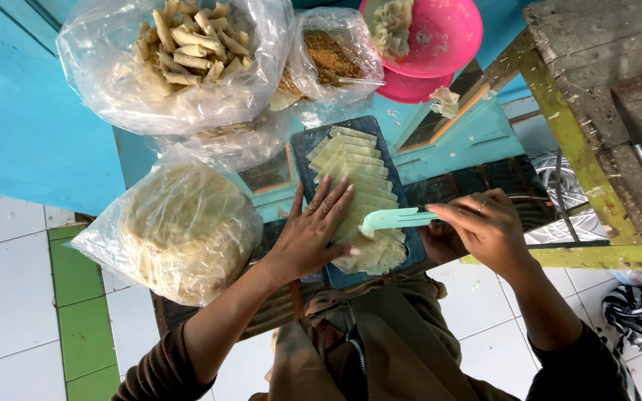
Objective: The person tears pieces from a stack of thin pastry sheets on a cutting board, spreads filling from a pink bowl onto a piece using a spatula, rolls each piece into a cylinder by hand, and places the finished rolls into a plastic bag.
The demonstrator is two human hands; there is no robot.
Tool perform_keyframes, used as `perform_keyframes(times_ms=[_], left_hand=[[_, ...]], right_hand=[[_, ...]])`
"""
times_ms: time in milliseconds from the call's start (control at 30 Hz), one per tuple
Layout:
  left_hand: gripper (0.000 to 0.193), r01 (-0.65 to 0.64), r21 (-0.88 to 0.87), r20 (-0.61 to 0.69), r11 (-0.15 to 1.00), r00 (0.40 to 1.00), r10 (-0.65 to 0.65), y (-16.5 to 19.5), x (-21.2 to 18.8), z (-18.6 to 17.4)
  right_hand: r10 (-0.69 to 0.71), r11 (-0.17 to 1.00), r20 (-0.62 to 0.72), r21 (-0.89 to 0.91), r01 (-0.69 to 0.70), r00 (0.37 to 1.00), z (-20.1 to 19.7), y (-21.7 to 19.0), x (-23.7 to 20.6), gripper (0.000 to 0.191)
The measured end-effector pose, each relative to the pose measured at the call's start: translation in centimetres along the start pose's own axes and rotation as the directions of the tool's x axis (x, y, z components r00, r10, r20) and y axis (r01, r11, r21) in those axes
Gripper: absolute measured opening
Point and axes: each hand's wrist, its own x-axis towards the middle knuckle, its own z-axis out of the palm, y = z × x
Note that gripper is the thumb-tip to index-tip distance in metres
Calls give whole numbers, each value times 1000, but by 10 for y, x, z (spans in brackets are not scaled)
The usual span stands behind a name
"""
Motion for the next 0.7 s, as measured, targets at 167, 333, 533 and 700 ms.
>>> perform_keyframes(times_ms=[167, 333, 533, 700], left_hand=[[123, 27, -78, 40, 997, 999, -24, -2, 1, -3], [123, 19, -75, 26, 997, 1000, -17, -1, 0, -4], [122, 20, -56, 6, 998, 1000, -19, 0, 0, -2], [120, 23, -22, 16, 999, 1000, -23, 3, -1, 0]], right_hand=[[-7, 1000, 14, 23, 6, 1000, 2, -4, 3, 35], [-29, 999, 43, 28, 28, 999, 5, -10, 4, 32], [-26, 1000, 32, -5, 26, 999, 13, -14, 5, 32], [18, 997, 30, -81, -16, 999, 13, -21, 4, 31]])
